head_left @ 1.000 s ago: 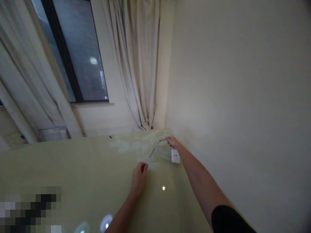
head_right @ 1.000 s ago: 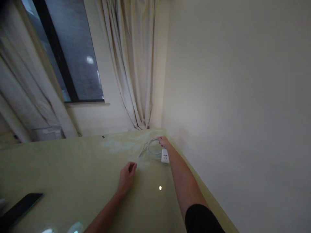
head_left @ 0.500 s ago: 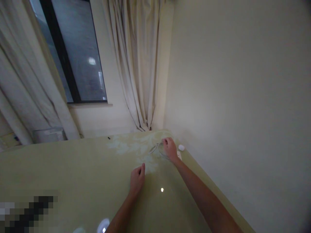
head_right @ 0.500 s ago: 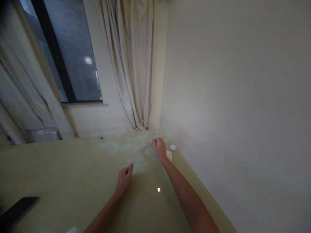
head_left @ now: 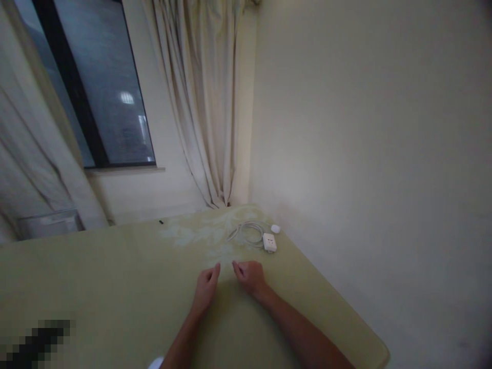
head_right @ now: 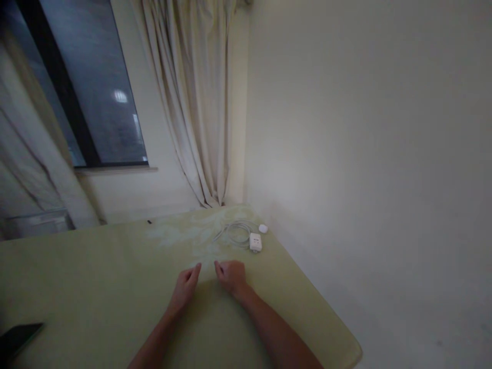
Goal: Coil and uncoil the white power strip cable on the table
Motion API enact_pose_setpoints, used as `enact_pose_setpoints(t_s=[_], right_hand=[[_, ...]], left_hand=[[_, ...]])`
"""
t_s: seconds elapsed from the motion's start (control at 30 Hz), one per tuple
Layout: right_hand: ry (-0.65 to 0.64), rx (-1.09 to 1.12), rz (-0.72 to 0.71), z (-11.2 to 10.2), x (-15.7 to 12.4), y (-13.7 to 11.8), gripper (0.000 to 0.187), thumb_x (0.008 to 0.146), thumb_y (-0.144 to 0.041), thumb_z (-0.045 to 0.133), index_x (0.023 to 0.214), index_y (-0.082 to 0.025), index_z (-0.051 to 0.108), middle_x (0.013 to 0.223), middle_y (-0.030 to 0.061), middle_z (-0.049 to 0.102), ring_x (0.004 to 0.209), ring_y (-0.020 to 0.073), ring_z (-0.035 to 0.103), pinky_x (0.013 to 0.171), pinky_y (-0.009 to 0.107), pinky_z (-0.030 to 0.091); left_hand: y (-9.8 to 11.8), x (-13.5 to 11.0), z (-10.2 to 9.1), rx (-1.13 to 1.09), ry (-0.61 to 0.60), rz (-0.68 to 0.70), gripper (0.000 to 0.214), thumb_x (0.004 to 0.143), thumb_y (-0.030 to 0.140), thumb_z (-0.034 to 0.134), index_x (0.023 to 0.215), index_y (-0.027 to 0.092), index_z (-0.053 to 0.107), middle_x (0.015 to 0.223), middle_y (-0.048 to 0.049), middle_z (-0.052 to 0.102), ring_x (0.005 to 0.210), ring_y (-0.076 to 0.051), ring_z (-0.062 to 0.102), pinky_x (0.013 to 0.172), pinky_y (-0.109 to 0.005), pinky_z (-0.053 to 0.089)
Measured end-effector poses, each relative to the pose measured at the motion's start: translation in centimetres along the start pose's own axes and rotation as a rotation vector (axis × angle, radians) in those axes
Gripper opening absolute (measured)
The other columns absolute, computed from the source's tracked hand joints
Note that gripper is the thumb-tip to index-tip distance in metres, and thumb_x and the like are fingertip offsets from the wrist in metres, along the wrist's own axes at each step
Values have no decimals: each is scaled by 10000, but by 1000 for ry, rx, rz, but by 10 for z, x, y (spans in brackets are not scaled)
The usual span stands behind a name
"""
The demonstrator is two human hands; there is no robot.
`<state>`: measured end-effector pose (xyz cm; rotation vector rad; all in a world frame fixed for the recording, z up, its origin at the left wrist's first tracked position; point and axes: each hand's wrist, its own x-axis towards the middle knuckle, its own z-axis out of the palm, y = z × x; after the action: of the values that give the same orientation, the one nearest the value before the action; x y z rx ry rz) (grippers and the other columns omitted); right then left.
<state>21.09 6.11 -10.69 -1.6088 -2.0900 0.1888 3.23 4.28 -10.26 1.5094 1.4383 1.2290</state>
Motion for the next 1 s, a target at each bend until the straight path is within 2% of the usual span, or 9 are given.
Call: enact_pose_setpoints(t_s=[0.17, 0.27, 0.33, 0.37, 0.47, 0.6, 0.77, 0.93, 1.0], right_hand=[[-7, -49, 106, -3, 2, 3, 523, 1077, -475, 458, 737, -228, 769, 728, 78, 753, 689, 212, 662, 635, 307, 333], [37, -78, 120, -9, 11, 5, 379, 1079, -402, 463, 1010, -206, 781, 1003, 106, 785, 947, 238, 695, 812, 300, 435], [81, -105, 128, -13, 21, 9, 345, 1059, -319, 488, 1278, -173, 712, 1298, 155, 725, 1221, 265, 634, 1014, 318, 421], [96, -119, 139, -14, 27, 12, 403, 1042, -282, 505, 1397, -154, 648, 1428, 181, 660, 1335, 281, 573, 1093, 337, 385], [96, -162, 194, -14, 39, 20, 563, 1014, -230, 519, 1559, -95, 506, 1540, 241, 573, 1422, 332, 505, 1162, 415, 338], [47, -207, 200, -12, 38, 20, 488, 1035, -263, 497, 1471, -69, 599, 1399, 245, 665, 1320, 351, 566, 1129, 461, 359], [-46, -235, 66, -16, 15, 8, 344, 1047, -227, 497, 1267, -131, 743, 1299, 191, 700, 1270, 302, 577, 1087, 394, 405], [-150, -211, -135, -19, -22, -14, 306, 1064, -205, 503, 1171, -160, 787, 1188, 140, 717, 1162, 256, 598, 1005, 348, 447], [-190, -194, -229, -18, -37, -27, 277, 1064, -242, 542, 1151, -164, 793, 1142, 126, 721, 1110, 243, 604, 959, 336, 456]], left_hand=[[-3, -10, -9, -48, -87, -38, 765, 734, 996, 438, 556, 264, 309, 567, 34, 262, 578, -144, 293, 552, -306, 231], [-4, -23, -16, -75, -92, -46, 708, 802, 916, 437, 588, 242, 447, 560, 34, 348, 562, -151, 352, 554, -298, 278], [-4, -34, -20, -90, -61, -36, 634, 837, 819, 469, 789, 206, 624, 592, 45, 398, 577, -166, 405, 570, -294, 318], [-4, -39, -22, -94, -35, -33, 610, 850, 761, 480, 946, 189, 668, 606, 54, 410, 581, -173, 423, 576, -292, 333], [-6, -51, -29, -98, 56, -42, 612, 881, 622, 449, 1246, 154, 599, 613, 79, 410, 561, -183, 443, 572, -290, 349], [-8, -56, -38, -81, 123, -49, 629, 888, 594, 428, 1281, 122, 561, 607, 84, 422, 541, -185, 453, 549, -294, 351], [-10, -50, -42, -27, 194, -13, 632, 890, 635, 443, 1246, 139, 605, 642, 58, 490, 586, -202, 525, 589, -318, 422], [-13, -39, -49, 82, 318, 17, 563, 915, 611, 393, 1164, 166, 632, 936, -99, 699, 820, -274, 674, 746, -407, 537], [-16, -36, -52, 136, 327, 39, 560, 914, 605, 397, 1159, 159, 633, 1082, -163, 720, 920, -299, 688, 827, -444, 555]])
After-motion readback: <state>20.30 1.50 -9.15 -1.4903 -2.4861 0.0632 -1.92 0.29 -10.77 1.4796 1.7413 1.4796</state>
